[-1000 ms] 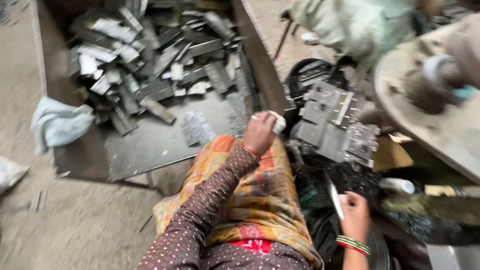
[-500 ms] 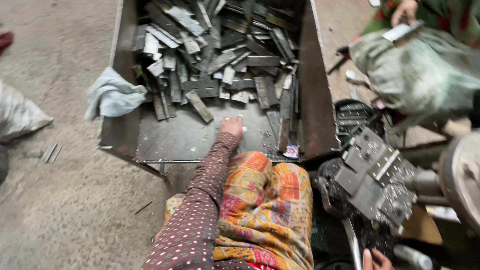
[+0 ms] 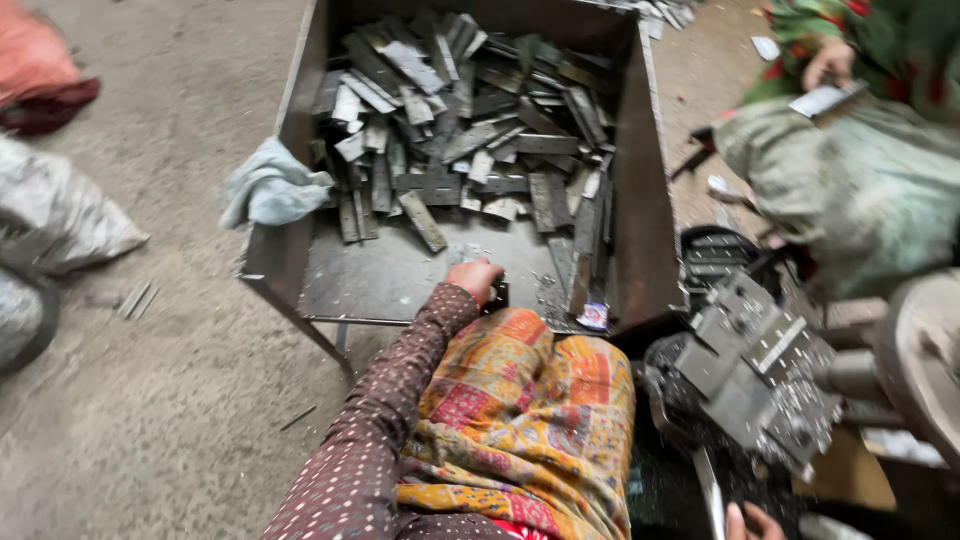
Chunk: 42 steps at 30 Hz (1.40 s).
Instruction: The person sits on the floor and repeatedly places small metal pieces into a press machine, activates the press with a lever, and removes the processed pieces. The person handles the metal pieces one at a time and deposits them into a nearby container.
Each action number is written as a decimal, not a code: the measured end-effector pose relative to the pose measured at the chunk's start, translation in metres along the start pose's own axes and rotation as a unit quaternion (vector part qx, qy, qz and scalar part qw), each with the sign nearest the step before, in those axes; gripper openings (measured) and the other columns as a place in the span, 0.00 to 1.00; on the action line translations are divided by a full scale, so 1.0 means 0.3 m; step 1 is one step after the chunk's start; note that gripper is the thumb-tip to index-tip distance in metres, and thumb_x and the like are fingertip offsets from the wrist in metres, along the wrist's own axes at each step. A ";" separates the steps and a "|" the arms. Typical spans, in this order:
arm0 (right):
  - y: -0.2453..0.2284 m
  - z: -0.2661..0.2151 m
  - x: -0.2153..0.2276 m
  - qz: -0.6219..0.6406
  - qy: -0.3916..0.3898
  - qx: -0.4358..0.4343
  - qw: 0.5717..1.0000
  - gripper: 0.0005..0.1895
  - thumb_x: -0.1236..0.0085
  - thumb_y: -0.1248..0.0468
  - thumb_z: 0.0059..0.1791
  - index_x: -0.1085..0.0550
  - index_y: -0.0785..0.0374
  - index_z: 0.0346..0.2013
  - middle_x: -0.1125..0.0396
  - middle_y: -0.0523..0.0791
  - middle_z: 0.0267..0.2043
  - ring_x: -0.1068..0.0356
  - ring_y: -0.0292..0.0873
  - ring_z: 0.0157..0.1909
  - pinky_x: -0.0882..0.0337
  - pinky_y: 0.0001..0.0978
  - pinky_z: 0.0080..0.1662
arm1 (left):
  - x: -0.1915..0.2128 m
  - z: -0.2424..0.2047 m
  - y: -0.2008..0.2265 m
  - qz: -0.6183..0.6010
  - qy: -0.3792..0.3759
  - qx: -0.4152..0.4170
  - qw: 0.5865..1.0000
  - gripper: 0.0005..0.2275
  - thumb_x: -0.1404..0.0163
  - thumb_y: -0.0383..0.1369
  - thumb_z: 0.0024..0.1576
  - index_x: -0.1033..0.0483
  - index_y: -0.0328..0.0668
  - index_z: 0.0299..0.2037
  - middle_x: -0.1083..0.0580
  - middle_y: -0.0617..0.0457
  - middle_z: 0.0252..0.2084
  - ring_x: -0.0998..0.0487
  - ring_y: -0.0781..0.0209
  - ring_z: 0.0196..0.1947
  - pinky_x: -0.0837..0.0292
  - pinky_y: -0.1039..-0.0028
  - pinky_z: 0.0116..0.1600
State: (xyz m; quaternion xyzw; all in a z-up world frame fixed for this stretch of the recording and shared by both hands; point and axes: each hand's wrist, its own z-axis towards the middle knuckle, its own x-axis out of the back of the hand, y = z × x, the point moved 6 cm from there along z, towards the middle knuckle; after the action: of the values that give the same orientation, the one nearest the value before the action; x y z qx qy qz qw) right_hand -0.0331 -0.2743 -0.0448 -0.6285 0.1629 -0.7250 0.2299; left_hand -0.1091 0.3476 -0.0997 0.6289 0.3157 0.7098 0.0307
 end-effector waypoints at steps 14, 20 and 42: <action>-0.151 -0.124 0.042 0.027 0.010 -0.069 0.997 0.16 0.37 0.57 0.49 0.24 0.60 0.47 0.31 0.49 0.50 0.22 0.45 0.37 0.25 0.39 0.42 | 0.301 -0.287 1.095 -0.007 0.232 -0.371 0.899 0.07 0.49 0.29 0.56 0.22 0.48 0.43 0.25 0.52 0.45 0.22 0.54 0.39 0.26 0.65 0.38; -0.220 -0.124 0.087 0.021 0.016 -0.060 0.998 0.16 0.37 0.58 0.48 0.25 0.61 0.47 0.31 0.48 0.51 0.24 0.47 0.41 0.25 0.40 0.44 | -0.060 -0.379 1.414 0.064 0.155 -0.478 0.862 0.06 0.50 0.32 0.62 0.23 0.41 0.43 0.26 0.49 0.46 0.22 0.55 0.45 0.28 0.59 0.53; 0.086 -0.304 -0.336 -0.110 -0.165 -0.051 0.979 0.29 0.43 0.48 0.50 0.35 0.65 0.56 0.27 0.58 0.28 0.25 0.61 0.31 0.25 0.52 0.33 | -0.284 -0.235 1.357 0.104 0.125 -0.358 0.919 0.16 0.56 0.32 0.55 0.21 0.30 0.46 0.27 0.40 0.56 0.26 0.48 0.58 0.58 0.47 0.76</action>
State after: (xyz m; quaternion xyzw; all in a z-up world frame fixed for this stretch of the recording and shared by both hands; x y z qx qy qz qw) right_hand -0.1091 -0.2465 -0.1570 -0.7643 0.0897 -0.6231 0.1398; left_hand -0.0119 -0.0439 0.0233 0.5115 -0.0257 0.8474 0.1398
